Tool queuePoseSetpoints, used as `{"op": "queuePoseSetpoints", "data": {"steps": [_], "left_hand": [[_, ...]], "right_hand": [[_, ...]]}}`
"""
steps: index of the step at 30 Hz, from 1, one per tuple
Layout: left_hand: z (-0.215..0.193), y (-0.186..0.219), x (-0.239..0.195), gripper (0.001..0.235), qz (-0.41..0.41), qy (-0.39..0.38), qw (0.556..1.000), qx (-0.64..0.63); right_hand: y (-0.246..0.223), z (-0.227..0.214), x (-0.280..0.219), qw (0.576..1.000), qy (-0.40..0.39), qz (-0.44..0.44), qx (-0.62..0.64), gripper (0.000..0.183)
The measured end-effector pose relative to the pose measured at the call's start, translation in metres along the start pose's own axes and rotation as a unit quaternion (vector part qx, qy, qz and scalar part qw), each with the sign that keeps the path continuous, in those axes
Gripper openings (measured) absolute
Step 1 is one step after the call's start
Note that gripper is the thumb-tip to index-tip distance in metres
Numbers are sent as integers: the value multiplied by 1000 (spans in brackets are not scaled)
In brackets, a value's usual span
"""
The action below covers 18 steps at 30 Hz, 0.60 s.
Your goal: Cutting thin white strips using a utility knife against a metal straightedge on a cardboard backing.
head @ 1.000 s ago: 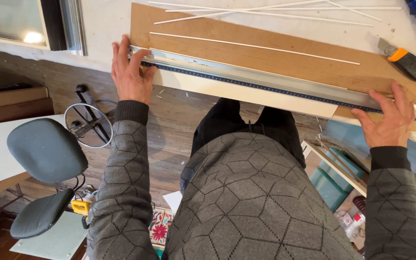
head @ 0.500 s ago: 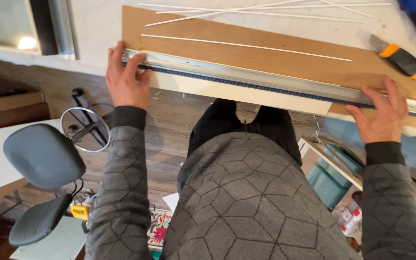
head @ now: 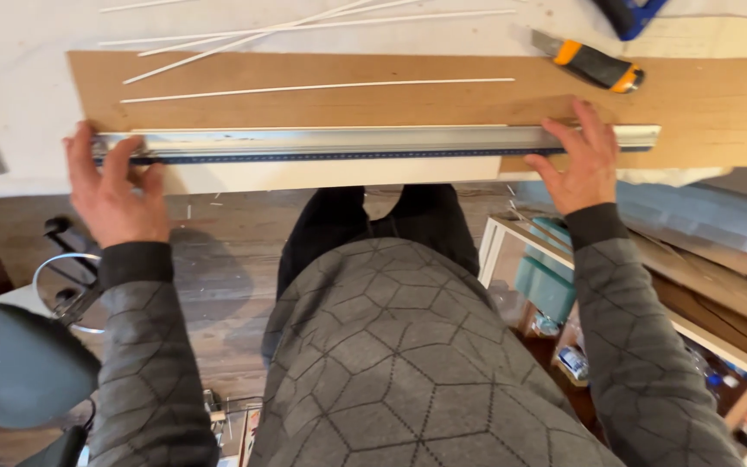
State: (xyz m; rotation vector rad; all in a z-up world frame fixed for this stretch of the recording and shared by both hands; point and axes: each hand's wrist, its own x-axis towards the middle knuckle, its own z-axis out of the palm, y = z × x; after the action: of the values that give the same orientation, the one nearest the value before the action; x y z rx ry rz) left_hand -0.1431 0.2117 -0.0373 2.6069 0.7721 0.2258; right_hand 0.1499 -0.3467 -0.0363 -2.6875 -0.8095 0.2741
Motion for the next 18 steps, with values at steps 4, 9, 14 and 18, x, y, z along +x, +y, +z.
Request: {"op": "queuePoseSetpoints", "data": {"steps": [4,9,14,18], "left_hand": [[0,4,-5,39,-16,-13,1000,10],[-5,11,-4,40,-27,-22,999,11],[-3,11,-2,40,-36,-27,999,13],[-5,13,-3,40,-38,-30,999,13]], "right_hand": [[-5,-3,-1,1000,5,3,8,55],[-9,-5,2,1000,-10,18,15,55],[-10,-7,3,999,-20,30,12,55],[-11,-7,3,999,-23,28,13,55]]}}
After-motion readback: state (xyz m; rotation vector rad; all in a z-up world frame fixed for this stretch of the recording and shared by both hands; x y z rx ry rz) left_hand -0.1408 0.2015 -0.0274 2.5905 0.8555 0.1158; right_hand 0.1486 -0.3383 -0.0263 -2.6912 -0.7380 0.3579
